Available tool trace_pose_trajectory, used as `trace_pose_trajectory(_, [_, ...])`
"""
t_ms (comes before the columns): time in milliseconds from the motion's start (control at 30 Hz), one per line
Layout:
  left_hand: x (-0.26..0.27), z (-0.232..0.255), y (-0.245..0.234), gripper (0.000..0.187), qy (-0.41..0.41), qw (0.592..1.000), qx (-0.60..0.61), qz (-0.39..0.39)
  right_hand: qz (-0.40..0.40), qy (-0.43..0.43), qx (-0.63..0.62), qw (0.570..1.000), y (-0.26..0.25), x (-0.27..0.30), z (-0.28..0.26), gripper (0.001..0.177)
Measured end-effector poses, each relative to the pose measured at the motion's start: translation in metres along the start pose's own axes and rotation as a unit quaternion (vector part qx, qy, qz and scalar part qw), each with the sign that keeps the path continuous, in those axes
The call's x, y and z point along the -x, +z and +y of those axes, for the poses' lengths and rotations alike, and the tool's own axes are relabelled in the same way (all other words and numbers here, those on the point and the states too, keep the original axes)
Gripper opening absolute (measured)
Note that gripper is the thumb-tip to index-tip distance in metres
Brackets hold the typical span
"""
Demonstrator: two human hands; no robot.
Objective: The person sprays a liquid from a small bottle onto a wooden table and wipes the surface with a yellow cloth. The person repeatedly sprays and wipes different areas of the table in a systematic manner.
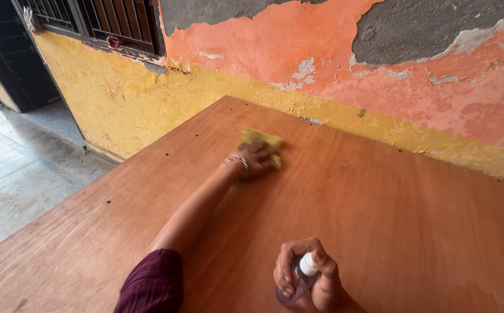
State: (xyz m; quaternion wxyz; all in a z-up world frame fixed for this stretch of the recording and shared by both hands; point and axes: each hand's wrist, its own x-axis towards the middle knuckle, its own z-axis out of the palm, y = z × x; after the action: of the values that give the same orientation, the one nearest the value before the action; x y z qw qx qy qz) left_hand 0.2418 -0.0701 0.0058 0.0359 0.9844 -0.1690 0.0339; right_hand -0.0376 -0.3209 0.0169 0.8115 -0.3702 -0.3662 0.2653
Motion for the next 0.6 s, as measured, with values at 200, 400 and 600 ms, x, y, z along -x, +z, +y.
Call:
trace_pose_trajectory(200, [0.097, 0.103, -0.003, 0.056, 0.280, 0.955, -0.093, 0.022, 0.013, 0.000, 0.046, 0.999, 0.007, -0.001, -0.008, 0.073])
trace_pose_trajectory(400, [0.230, 0.103, -0.029, 0.073, 0.320, 0.941, 0.104, 0.014, 0.041, -0.001, 0.116, 0.992, -0.006, 0.001, -0.010, 0.073])
trace_pose_trajectory(600, [0.235, 0.007, -0.036, 0.071, 0.088, 0.995, 0.024, -0.026, 0.133, -0.049, 0.153, 0.978, -0.050, -0.007, -0.029, 0.065])
